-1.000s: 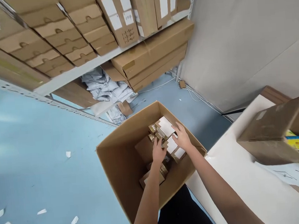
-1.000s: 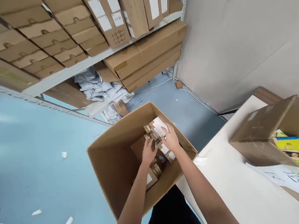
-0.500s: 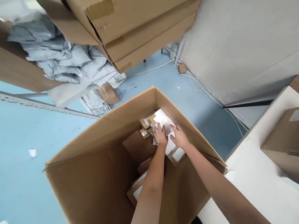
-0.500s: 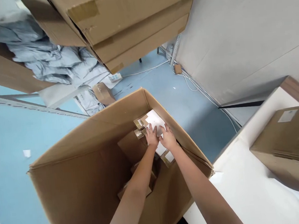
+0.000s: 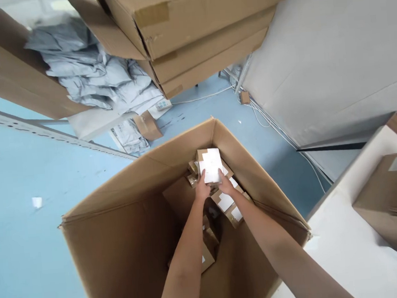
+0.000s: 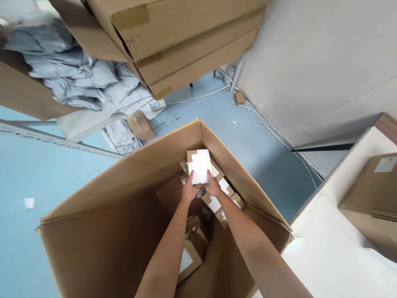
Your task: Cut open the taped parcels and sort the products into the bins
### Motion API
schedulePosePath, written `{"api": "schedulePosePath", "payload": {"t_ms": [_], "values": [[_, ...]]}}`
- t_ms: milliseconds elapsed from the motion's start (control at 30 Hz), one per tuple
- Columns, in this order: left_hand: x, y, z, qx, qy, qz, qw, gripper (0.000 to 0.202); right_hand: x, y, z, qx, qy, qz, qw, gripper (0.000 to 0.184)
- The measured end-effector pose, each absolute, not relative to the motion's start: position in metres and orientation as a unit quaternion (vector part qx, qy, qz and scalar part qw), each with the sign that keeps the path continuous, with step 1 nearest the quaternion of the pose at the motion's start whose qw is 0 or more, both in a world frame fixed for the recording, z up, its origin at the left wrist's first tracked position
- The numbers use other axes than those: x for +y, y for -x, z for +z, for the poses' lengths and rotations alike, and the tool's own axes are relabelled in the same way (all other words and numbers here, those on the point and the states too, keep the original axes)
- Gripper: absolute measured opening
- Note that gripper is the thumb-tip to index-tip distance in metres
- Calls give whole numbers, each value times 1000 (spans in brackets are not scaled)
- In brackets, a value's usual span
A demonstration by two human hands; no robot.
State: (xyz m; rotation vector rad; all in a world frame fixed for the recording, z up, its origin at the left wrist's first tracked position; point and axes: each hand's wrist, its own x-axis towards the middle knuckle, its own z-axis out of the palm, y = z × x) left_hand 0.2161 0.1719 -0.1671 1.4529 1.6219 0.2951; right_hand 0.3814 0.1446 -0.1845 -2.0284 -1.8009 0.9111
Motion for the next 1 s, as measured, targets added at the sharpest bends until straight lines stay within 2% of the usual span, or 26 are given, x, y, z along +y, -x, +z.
{"api": "schedulePosePath", "payload": {"t_ms": [100,200,333,467,700,833,1000], "values": [[158,-207,-134,648,-598,122,455,86,115,-374,-156,-573,728,372,65,80],[132,-198,-92,647,-601,99,458,78,86,-378,-109,-578,735,354,10,70],[90,-189,-30,660,-591,71,458,71,64,-381,-35,-615,730,298,2,59],[58,-183,35,652,-594,132,452,69,45,-371,36,-638,730,240,53,55],[6,-204,135,532,-646,328,438,69,-40,-362,124,-563,778,100,262,67],[-40,-242,161,446,-669,355,478,67,-110,-393,160,-526,785,37,326,68],[-114,-307,166,354,-691,319,544,72,-218,-437,173,-430,842,-6,326,67]]}}
